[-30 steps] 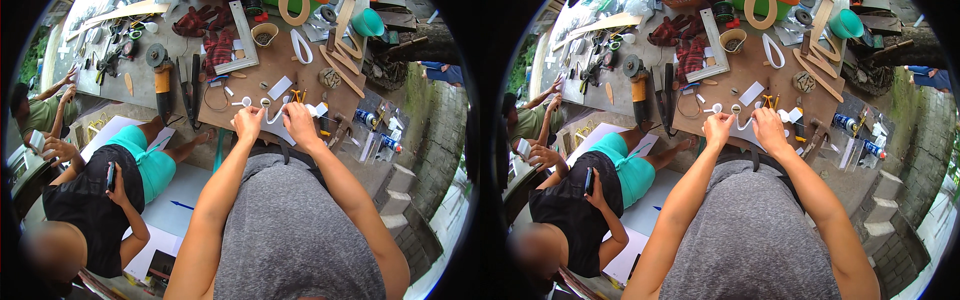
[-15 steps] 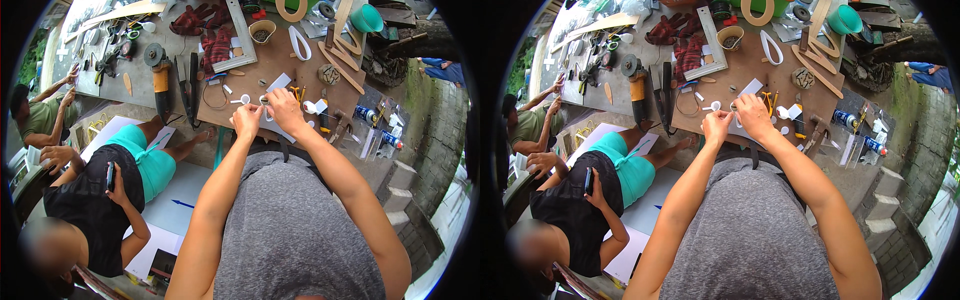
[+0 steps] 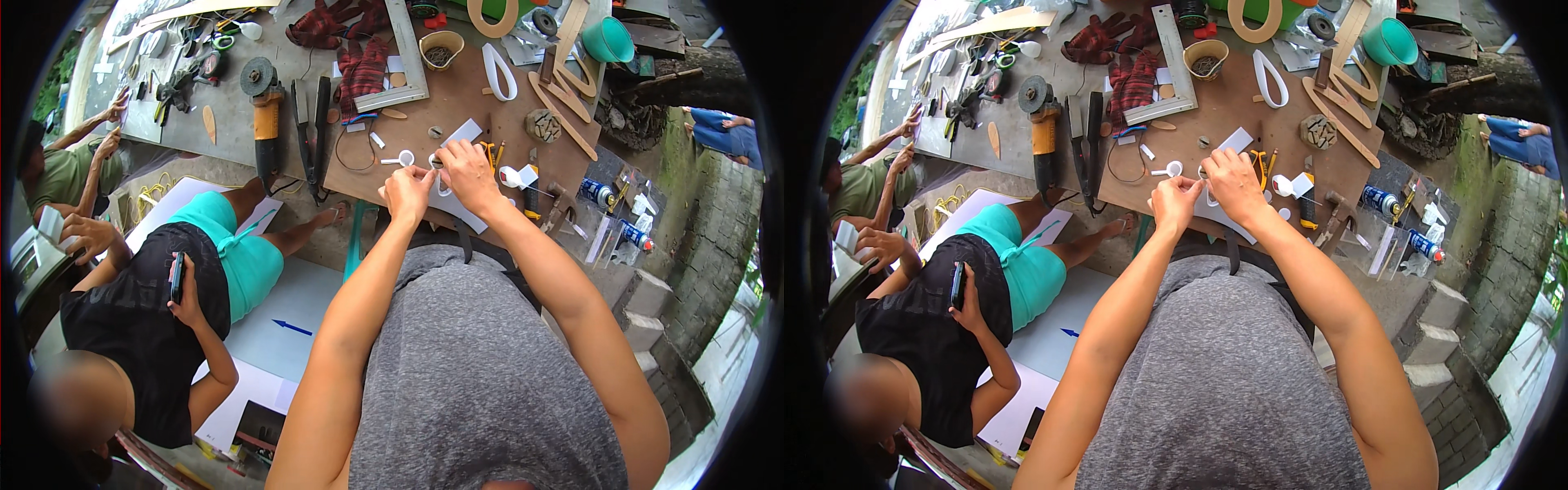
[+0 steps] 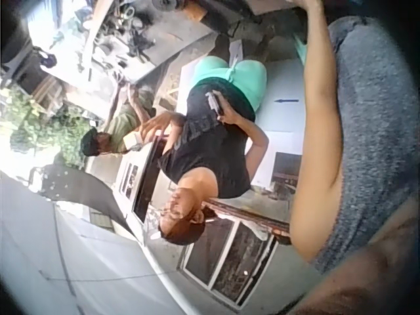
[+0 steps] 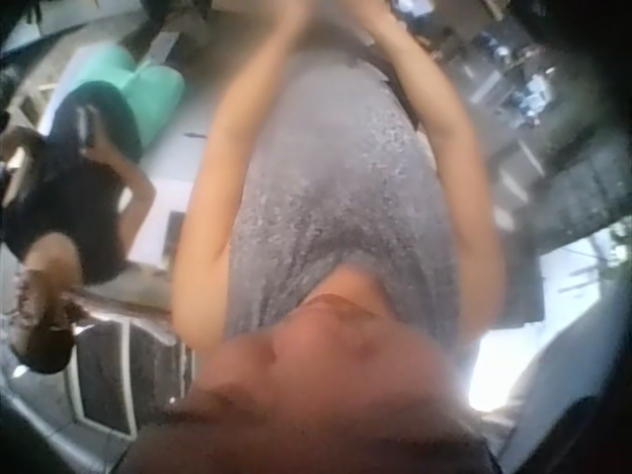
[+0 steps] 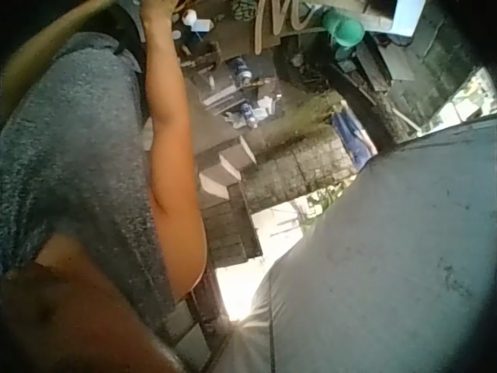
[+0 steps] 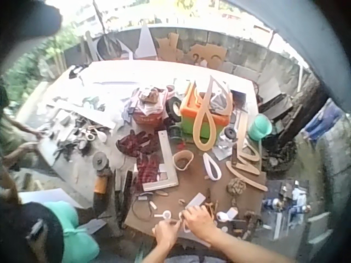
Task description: Applying glue and assembling foam or cardboard components to create a crown-shaped sign on a workbench.
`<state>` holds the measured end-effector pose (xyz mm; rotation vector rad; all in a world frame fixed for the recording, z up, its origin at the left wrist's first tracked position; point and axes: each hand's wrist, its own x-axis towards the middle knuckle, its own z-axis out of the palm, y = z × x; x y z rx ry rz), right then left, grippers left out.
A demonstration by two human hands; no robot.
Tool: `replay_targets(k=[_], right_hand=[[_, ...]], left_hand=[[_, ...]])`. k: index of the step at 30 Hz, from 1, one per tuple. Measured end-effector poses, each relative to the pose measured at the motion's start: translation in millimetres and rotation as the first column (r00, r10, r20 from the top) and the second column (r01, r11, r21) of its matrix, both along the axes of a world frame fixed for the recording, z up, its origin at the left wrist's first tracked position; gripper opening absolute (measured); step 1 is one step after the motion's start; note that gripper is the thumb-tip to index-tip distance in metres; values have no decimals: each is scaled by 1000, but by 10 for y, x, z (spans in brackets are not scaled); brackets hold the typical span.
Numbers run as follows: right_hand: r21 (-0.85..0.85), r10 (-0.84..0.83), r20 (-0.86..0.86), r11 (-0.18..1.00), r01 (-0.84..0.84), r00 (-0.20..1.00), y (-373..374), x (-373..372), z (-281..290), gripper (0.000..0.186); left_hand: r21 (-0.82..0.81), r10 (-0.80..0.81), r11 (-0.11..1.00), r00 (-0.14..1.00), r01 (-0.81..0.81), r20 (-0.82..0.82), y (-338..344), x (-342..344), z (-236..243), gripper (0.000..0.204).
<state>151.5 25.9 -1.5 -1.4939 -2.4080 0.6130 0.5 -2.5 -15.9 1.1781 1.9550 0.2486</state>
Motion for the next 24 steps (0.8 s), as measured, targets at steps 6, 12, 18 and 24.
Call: replay_targets(k=[6, 12, 18, 24], right_hand=[[-26, 2, -10, 1000, -3, 1000, 12, 10, 12, 30], [-26, 11, -29, 1000, -12, 1000, 26, 24, 139, 30], [-4, -37, -78, 999, 37, 996, 171, 85, 533, 30], [49, -298, -68, 952, 302, 952, 544, 215, 483, 26]], left_hand=[[-14, -2, 1000, 1000, 2, -3, 9, -1, 19, 30], [-23, 2, 1000, 1000, -2, 1, 12, 4, 58, 28], [-14, 2, 1000, 1000, -2, 14, 7, -8, 33, 29], [20, -29, 999, 999, 29, 17, -2, -27, -4, 34]])
